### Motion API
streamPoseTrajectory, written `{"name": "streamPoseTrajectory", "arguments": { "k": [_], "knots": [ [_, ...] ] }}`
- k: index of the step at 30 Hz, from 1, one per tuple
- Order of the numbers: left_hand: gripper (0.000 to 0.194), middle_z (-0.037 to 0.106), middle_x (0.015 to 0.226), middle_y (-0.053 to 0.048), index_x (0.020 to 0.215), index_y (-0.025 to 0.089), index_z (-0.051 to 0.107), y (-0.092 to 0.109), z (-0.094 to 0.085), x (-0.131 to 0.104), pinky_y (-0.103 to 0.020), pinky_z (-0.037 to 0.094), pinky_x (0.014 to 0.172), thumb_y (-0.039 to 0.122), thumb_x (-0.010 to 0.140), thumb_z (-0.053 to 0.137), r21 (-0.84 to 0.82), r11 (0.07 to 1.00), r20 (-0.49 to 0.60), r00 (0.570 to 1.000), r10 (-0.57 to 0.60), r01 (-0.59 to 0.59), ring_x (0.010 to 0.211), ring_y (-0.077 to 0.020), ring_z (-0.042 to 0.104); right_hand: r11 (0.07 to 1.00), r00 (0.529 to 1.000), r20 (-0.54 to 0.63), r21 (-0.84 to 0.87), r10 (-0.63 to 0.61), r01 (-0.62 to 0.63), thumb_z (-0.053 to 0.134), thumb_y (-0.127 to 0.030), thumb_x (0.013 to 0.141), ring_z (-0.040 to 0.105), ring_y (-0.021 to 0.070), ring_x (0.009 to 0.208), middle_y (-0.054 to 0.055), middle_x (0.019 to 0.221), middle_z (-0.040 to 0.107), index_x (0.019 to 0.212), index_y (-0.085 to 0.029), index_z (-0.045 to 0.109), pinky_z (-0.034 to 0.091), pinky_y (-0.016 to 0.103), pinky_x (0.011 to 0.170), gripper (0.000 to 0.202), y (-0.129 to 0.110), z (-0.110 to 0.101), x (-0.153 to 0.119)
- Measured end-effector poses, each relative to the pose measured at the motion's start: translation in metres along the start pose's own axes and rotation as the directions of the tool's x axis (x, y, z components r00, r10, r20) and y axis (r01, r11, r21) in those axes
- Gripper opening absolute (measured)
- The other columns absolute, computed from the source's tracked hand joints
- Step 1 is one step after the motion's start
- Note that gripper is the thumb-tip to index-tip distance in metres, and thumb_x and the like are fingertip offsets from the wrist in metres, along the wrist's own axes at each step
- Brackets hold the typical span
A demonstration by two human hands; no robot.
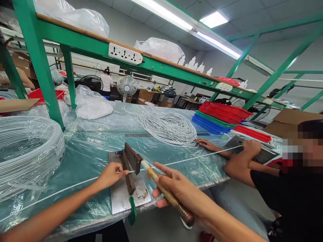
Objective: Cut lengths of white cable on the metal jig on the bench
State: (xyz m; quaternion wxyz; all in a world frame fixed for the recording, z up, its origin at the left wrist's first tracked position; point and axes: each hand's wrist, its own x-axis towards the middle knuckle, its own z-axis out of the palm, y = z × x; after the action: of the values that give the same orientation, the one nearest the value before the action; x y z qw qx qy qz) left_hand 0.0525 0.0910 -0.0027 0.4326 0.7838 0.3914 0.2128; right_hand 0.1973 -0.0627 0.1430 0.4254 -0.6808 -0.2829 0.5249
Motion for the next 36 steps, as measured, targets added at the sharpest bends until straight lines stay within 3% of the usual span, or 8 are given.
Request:
{"name": "streamPoseTrajectory", "arguments": {
  "k": [3,6,11,17,22,31,34,36],
  "knots": [
    [0.034,0.044,0.053,0.004,0.054,0.017,0.048,0.000,0.003,0.002,-0.023,0.022,0.052,0.044,0.070,0.059,0.036,0.997,-0.018,0.998,-0.061,0.062,0.054,-0.0109,0.041,0.997,0.997,0.049,-0.051,0.062,-0.060,0.050,-0.020,0.074,0.047,0.0046,0.037,0.002,0.082,0.060,0.114,-0.018,0.040,0.040,0.015,0.031,0.041,0.008,0.006,0.003],
    [0.031,0.040,0.049,0.005,0.052,0.017,0.046,0.000,0.005,0.007,-0.024,0.021,0.049,0.038,0.068,0.061,0.039,0.993,0.001,0.994,-0.107,0.107,0.050,-0.0103,0.039,0.992,0.989,0.113,-0.098,0.092,-0.081,0.047,-0.023,0.075,0.028,0.0006,0.027,-0.007,0.059,0.047,0.085,-0.018,0.041,0.024,0.011,0.023,0.012,0.020,0.009,0.013],
    [0.029,0.039,0.048,0.006,0.051,0.017,0.046,0.001,0.003,0.011,-0.024,0.021,0.049,0.036,0.067,0.062,0.048,0.991,0.001,0.992,-0.125,0.124,0.049,-0.0104,0.039,0.987,0.985,0.117,-0.105,0.130,-0.118,0.047,-0.030,0.077,0.024,0.0013,0.027,-0.010,0.052,0.038,0.085,-0.021,0.036,0.023,0.011,0.023,0.017,0.036,0.010,0.019],
    [0.029,0.040,0.046,0.006,0.049,0.018,0.045,0.004,0.001,0.010,-0.024,0.020,0.049,0.034,0.065,0.063,0.043,0.990,-0.001,0.991,-0.136,0.136,0.048,-0.0107,0.038,0.962,0.991,0.072,-0.257,0.110,-0.088,0.047,-0.038,0.077,0.016,0.0020,0.027,-0.012,0.048,0.030,0.110,-0.018,0.037,0.023,0.013,0.024,0.041,0.053,0.012,0.014],
    [0.030,0.039,0.046,0.005,0.048,0.018,0.043,0.001,0.002,0.012,-0.023,0.020,0.048,0.034,0.064,0.063,0.011,0.994,0.006,0.994,-0.112,0.112,0.048,-0.0106,0.039,0.962,0.994,0.105,-0.265,-0.042,0.069,0.048,-0.046,0.075,0.019,0.0020,0.030,-0.011,0.050,0.028,0.108,-0.016,0.041,0.021,0.013,0.027,0.045,0.066,0.013,0.012],
    [0.034,0.038,0.043,0.006,0.047,0.017,0.043,-0.009,0.009,0.017,-0.022,0.019,0.047,0.040,0.061,0.064,-0.080,0.993,0.010,0.996,-0.090,0.090,0.045,-0.0091,0.035,0.963,0.990,0.103,-0.241,-0.098,0.120,0.045,-0.050,0.076,0.016,0.0042,0.031,-0.011,0.048,0.026,0.118,-0.013,0.041,0.017,0.016,0.029,0.057,0.073,0.011,0.012],
    [0.038,0.037,0.044,0.006,0.047,0.017,0.042,-0.012,0.011,0.019,-0.022,0.018,0.047,0.045,0.059,0.065,-0.127,0.989,0.016,0.997,-0.070,0.072,0.046,-0.0084,0.033,0.936,0.983,0.016,-0.305,-0.181,0.177,0.049,-0.052,0.072,0.038,0.0082,0.039,-0.004,0.056,0.044,0.116,-0.014,0.048,0.032,0.018,0.036,0.058,0.096,0.014,0.019],
    [0.042,0.035,0.044,0.006,0.047,0.017,0.040,-0.015,0.011,0.019,-0.022,0.017,0.047,0.050,0.057,0.065,-0.161,0.985,0.026,0.998,-0.062,0.066,0.046,-0.0080,0.031,0.906,0.956,-0.087,-0.352,-0.281,0.234,0.055,-0.053,0.066,0.057,0.0167,0.066,0.006,0.075,0.057,0.108,-0.016,0.056,0.046,0.022,0.056,0.055,0.120,0.016,0.027]
  ]
}}
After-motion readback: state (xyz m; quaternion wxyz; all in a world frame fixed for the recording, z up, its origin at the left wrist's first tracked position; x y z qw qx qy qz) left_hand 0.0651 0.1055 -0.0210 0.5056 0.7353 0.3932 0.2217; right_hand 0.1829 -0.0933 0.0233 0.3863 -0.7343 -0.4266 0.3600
